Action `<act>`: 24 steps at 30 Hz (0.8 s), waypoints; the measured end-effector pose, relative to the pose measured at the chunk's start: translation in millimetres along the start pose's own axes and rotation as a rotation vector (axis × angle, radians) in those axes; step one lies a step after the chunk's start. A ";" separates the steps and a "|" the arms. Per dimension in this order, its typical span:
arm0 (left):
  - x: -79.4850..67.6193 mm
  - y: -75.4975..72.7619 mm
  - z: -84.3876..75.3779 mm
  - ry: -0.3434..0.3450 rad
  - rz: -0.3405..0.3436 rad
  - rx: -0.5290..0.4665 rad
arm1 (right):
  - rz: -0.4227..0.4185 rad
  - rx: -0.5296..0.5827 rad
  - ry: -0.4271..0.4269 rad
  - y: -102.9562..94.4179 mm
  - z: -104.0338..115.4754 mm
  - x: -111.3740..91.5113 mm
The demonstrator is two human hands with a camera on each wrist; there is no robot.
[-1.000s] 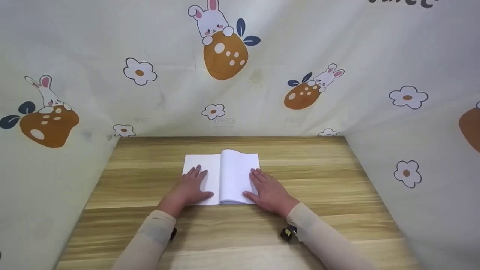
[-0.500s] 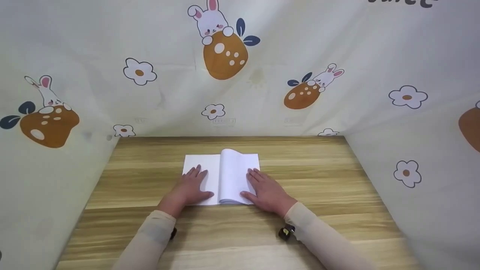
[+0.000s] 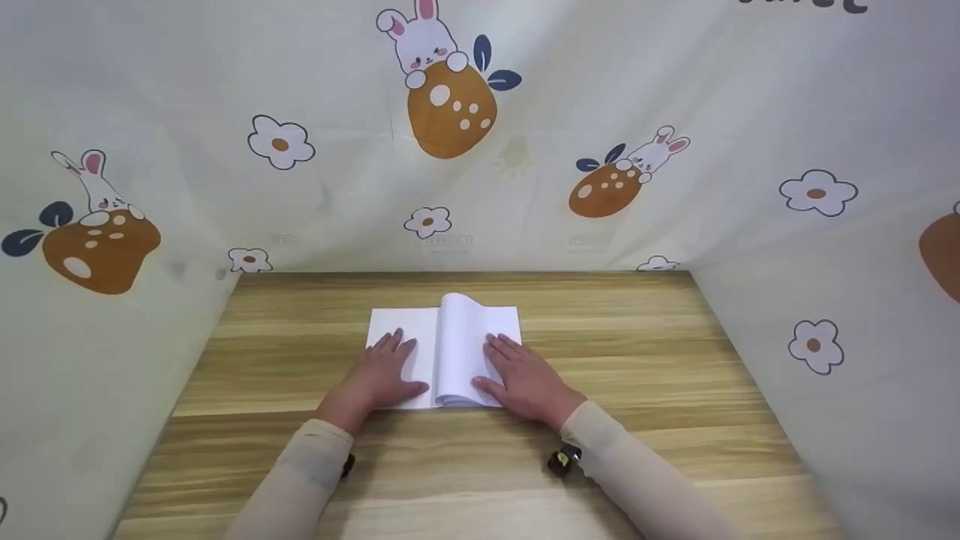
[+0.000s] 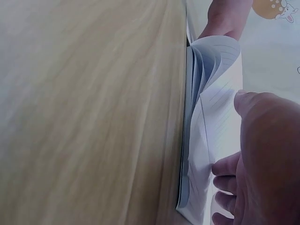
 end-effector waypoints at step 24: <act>-6.1 -29.5 -52.6 0.342 -0.175 -0.092 | -0.018 -0.002 -0.023 -1.4 11.0 12.7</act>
Point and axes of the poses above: each hand's wrist, its own x-axis towards the middle knuckle, its own y-axis out of the palm, z = x × y, the point moved 5 cm from there along x, towards the middle knuckle, and after that the axes turned 8 degrees about -z, right-handed, at the moved point
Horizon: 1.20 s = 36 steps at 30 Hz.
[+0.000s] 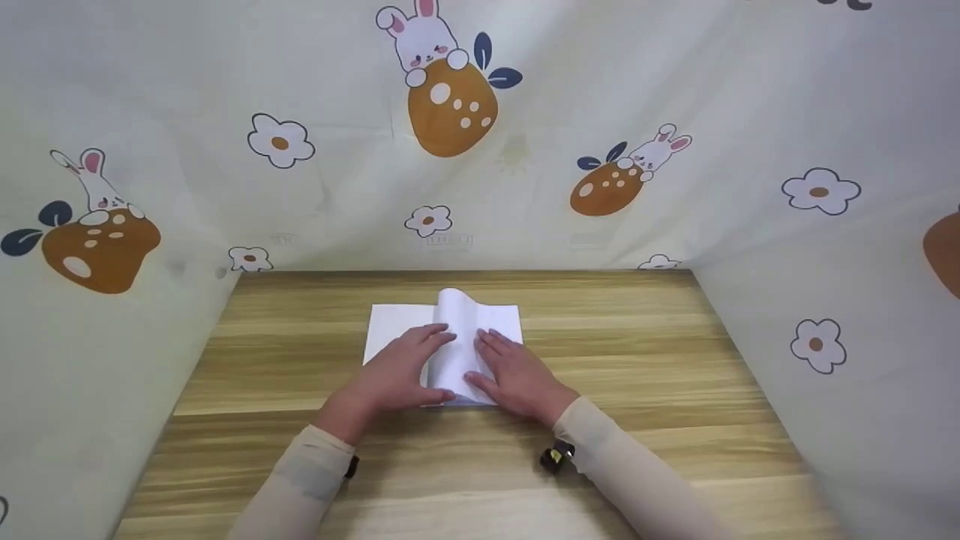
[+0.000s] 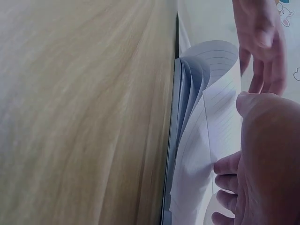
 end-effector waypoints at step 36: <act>-8.1 -6.7 -13.6 -0.026 -0.236 0.208 | -0.106 0.012 0.007 -19.9 -18.9 -27.5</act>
Point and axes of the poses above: each hand's wrist, its own x-axis towards the middle knuckle, its own y-axis out of the palm, z = x × y, the point moved 5 cm from there along x, towards the middle knuckle, and after that the axes turned 8 degrees about -z, right-handed, at the moved point
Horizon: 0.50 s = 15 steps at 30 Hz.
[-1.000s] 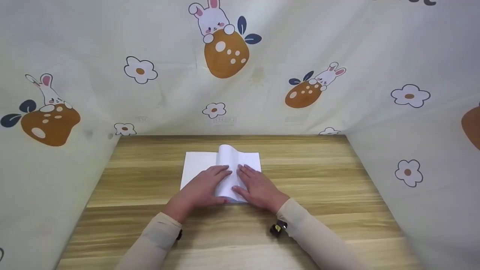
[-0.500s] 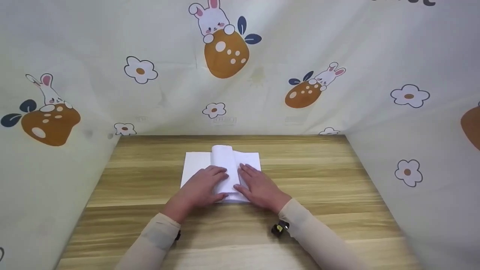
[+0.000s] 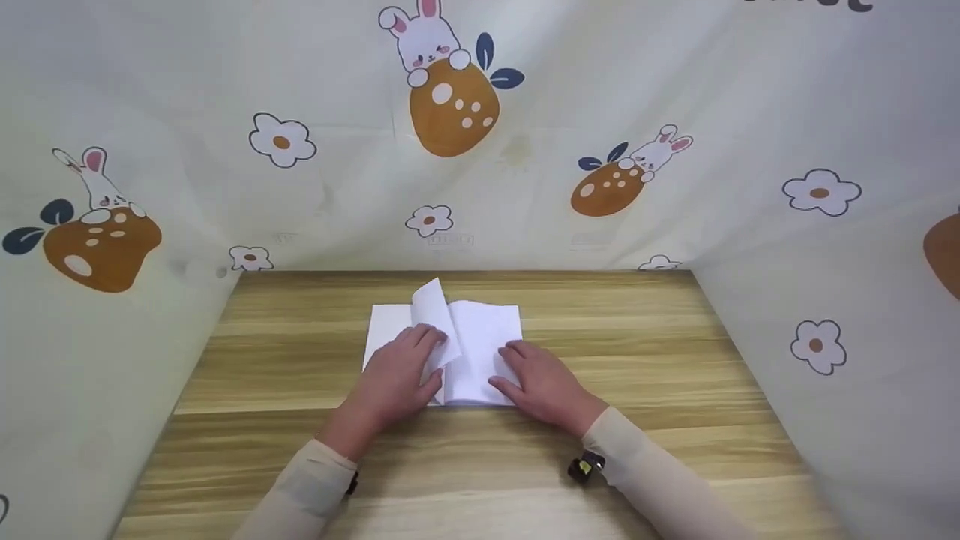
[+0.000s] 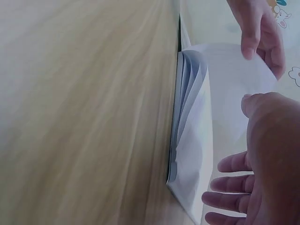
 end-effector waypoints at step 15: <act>-4.1 -19.6 16.2 -0.128 -0.100 -0.004 | -0.012 -0.013 0.024 -11.7 -8.7 -17.0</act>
Point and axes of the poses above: each hand's wrist, its own x-axis towards the middle knuckle, its own y-axis out of the palm, z = x × y, the point moved 5 cm from there along x, towards the middle knuckle, and after that the axes turned 8 degrees about -z, right-handed, at the moved point
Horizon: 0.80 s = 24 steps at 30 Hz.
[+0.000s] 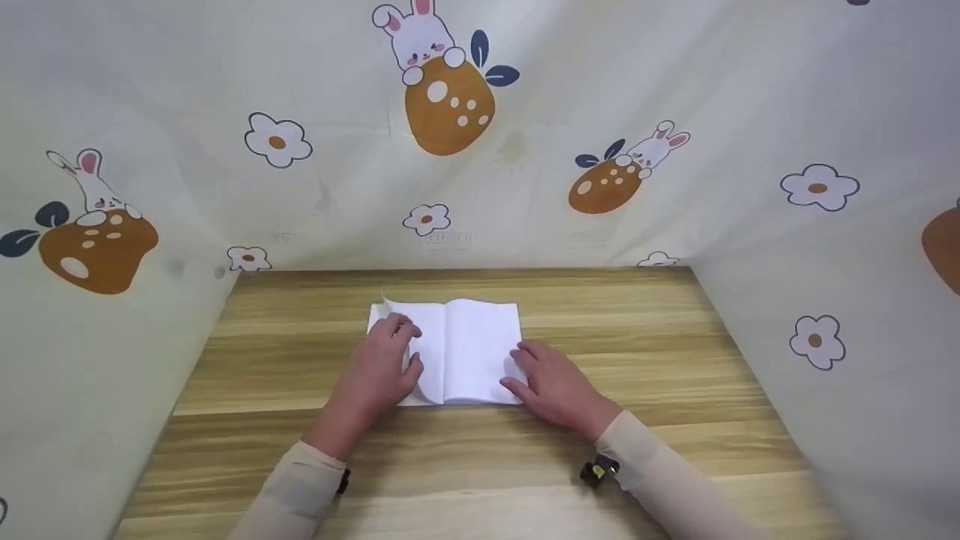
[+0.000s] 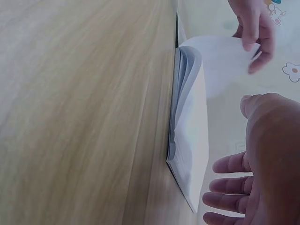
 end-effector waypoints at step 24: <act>-5.7 34.1 40.5 -0.224 0.391 0.045 | -0.016 0.006 0.003 -3.6 -7.1 -9.6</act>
Point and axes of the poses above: each hand's wrist, its own x-axis towards the middle knuckle, its own y-axis out of the palm, z = x × y, the point moved 5 cm from there along x, towards the middle knuckle, and after that the axes turned 8 degrees about -z, right-handed, at the moved point
